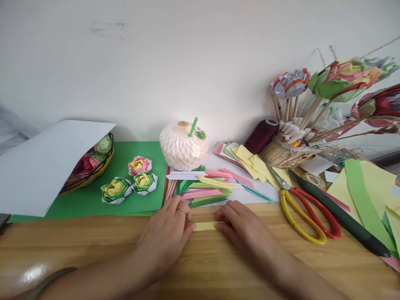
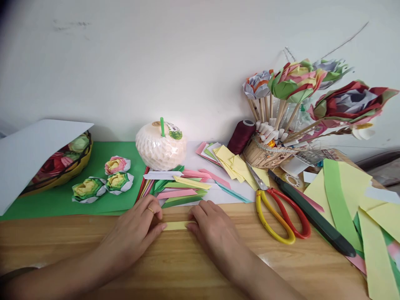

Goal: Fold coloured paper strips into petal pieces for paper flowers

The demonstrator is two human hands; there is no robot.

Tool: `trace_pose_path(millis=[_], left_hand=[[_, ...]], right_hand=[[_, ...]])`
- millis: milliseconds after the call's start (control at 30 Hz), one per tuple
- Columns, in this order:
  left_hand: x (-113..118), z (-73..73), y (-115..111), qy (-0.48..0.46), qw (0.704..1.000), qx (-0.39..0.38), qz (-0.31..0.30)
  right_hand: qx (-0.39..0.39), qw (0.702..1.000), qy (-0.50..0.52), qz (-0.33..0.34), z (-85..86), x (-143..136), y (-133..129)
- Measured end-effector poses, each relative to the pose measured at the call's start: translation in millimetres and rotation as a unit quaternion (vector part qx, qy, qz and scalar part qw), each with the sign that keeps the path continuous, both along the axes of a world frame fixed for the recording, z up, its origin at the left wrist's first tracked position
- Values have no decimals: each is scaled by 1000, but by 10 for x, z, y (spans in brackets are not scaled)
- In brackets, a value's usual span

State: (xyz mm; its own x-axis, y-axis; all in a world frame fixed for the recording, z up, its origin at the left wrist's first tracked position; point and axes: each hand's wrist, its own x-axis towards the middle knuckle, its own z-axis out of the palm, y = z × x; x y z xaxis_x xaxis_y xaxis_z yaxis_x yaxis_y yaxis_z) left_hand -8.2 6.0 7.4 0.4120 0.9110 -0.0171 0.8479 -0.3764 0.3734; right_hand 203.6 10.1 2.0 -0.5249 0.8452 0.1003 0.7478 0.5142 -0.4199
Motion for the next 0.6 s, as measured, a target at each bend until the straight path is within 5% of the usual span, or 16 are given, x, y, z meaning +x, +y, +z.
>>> trace_pose_path(millis=[433, 600], left_hand=[[-15, -66, -11, -137, 980, 99, -107], [55, -82, -75, -188, 952, 202, -132]], right_hand=[[40, 997, 46, 40, 61, -2, -45], [98, 987, 29, 124, 142, -68, -161]])
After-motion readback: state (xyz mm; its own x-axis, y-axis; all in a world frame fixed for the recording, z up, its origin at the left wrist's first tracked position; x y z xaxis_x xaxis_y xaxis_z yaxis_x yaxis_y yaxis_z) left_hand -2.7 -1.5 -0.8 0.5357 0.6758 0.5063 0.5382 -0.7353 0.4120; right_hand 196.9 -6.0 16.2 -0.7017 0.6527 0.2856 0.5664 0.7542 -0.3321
